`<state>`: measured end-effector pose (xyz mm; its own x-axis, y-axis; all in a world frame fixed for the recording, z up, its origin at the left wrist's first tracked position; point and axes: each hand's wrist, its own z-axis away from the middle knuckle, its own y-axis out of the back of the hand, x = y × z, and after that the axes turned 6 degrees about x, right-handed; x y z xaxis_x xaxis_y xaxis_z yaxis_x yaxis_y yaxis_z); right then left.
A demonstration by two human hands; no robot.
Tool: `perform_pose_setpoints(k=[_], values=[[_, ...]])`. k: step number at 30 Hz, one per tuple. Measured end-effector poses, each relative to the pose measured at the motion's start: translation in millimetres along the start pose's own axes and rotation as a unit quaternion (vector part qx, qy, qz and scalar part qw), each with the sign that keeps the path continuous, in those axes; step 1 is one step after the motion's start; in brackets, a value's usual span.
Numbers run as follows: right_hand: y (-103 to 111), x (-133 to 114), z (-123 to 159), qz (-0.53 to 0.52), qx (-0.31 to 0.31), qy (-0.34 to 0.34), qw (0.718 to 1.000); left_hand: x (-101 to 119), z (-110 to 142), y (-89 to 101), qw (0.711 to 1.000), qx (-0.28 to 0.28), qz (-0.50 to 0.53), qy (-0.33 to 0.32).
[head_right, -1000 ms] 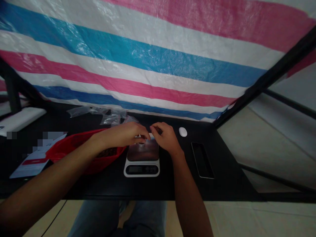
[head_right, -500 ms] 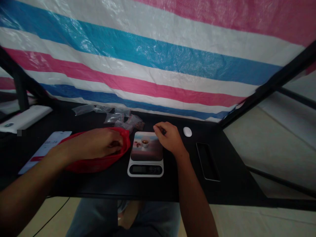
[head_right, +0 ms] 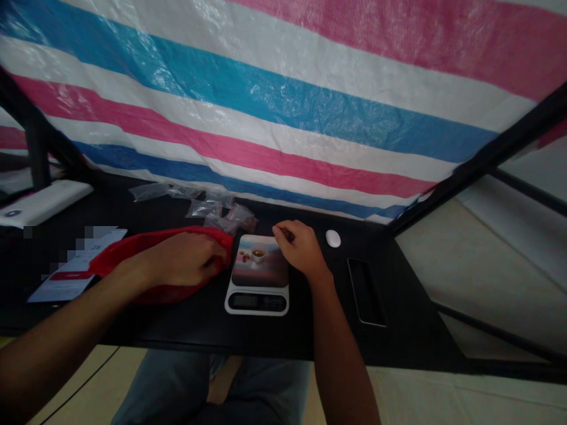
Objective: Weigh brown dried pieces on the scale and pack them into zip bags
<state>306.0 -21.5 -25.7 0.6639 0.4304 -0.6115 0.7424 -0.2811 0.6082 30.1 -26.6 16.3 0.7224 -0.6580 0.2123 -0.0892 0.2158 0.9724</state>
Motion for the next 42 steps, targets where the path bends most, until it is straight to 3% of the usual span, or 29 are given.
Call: perform_pose_setpoints(k=[12, 27, 31, 34, 38, 42], values=[[1, -2, 0, 0.014, -0.008, 0.009, 1.0, -2, -5, -11.4, 0.998, -0.022, -0.034, 0.047], [2, -4, -1, 0.029, -0.013, 0.03, 0.999, -1, -10, -17.0, 0.997, 0.016, -0.06, 0.048], [3, -2, 0, 0.027, -0.005, 0.036, 0.999, -4, -2, -3.2, 0.998, 0.026, 0.005, 0.058], [3, 0, 0, 0.032, -0.009, 0.04, 0.999, 8, -1, 13.8, 0.996, 0.055, 0.022, 0.067], [3, 0, 0, 0.038, -0.012, 0.032, 0.999, 31, -9, 32.7, 0.996, 0.079, -0.008, 0.043], [4, 0, -1, 0.041, -0.013, 0.024, 0.999, 31, -10, 43.3, 0.994, 0.046, -0.058, 0.085]])
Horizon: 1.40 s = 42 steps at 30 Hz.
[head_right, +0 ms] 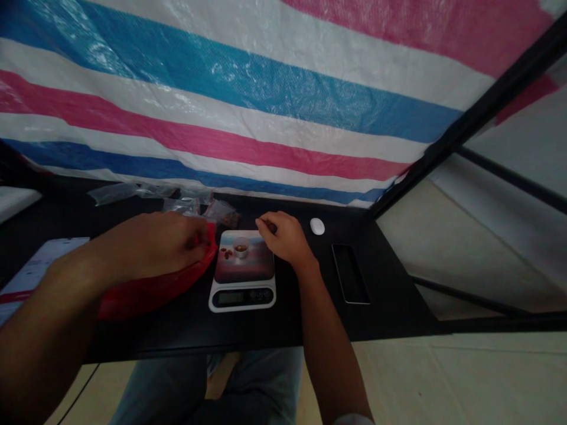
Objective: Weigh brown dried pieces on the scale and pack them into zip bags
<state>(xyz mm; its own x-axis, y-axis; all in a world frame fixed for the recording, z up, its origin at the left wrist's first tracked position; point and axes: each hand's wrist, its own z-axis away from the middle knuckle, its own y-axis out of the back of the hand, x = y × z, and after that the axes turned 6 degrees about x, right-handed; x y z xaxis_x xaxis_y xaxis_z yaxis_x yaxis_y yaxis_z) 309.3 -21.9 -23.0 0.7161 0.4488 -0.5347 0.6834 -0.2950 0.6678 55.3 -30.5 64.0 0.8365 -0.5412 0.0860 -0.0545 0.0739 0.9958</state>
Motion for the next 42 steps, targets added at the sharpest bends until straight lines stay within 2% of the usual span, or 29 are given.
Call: perform_pose_setpoints(k=[3, 5, 9, 11, 13, 16, 21, 29, 38, 42], values=[[1, 0, 0, 0.007, -0.01, 0.003, 1.0, -8, 8, 5.3, 0.999, -0.017, -0.018, 0.022], [1, -1, 0, 0.01, -0.017, 0.004, 1.0, -6, 14, 8.7, 1.0, -0.005, -0.003, 0.017], [0, -1, 0, 0.013, -0.025, -0.001, 1.0, 15, 8, 8.9, 0.997, 0.047, 0.033, -0.052], [-1, 0, 0, 0.018, -0.028, -0.003, 0.999, 25, -4, 2.5, 0.995, 0.047, 0.032, -0.076], [-2, 1, 0, 0.021, -0.031, -0.006, 0.999, 28, -18, -7.5, 0.996, 0.043, 0.024, -0.072], [-3, 2, 0, 0.018, -0.035, -0.01, 0.999, 21, -29, -23.2, 0.994, 0.029, 0.051, -0.094], [-3, -1, 0, 0.025, -0.046, -0.012, 0.999, 1, -23, -40.9, 0.986, 0.079, 0.101, -0.108], [-3, -1, 0, 0.038, -0.041, -0.013, 0.998, -6, -26, -58.8, 0.984, 0.023, 0.11, -0.139], [-3, -1, 0, 0.035, -0.047, -0.015, 0.998, -10, -28, -57.3, 0.984, -0.024, 0.131, -0.12], [-3, -1, 0, 0.034, -0.048, -0.012, 0.998, -11, -27, -52.9, 0.976, -0.048, 0.174, -0.119]])
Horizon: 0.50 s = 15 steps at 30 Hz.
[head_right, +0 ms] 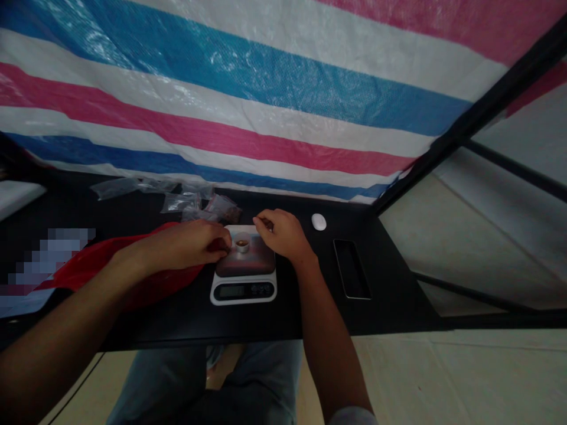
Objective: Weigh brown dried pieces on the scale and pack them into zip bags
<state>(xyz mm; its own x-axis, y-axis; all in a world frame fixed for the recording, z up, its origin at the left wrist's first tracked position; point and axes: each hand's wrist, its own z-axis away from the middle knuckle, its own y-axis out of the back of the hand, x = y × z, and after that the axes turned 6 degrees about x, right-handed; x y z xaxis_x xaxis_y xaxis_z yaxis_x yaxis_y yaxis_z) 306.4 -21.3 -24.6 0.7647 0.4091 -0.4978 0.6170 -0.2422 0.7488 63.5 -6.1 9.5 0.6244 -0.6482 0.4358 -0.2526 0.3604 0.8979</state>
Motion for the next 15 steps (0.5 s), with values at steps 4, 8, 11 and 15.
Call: perform_pose_setpoints(k=[4, 8, 11, 15], values=[[1, -1, 0, -0.002, -0.003, 0.001, 1.0, -2, 1, 11.1, 1.0, 0.022, 0.017, -0.006], [1, -1, 0, -0.002, -0.003, 0.006, 1.0, 7, -4, 22.3, 0.995, 0.08, 0.012, -0.049], [2, -1, 0, -0.003, -0.002, 0.002, 1.0, 17, -11, 21.5, 0.993, 0.091, 0.01, -0.072], [2, -2, 0, -0.001, 0.002, 0.005, 1.0, 17, -11, 17.9, 0.99, 0.107, 0.017, -0.085]])
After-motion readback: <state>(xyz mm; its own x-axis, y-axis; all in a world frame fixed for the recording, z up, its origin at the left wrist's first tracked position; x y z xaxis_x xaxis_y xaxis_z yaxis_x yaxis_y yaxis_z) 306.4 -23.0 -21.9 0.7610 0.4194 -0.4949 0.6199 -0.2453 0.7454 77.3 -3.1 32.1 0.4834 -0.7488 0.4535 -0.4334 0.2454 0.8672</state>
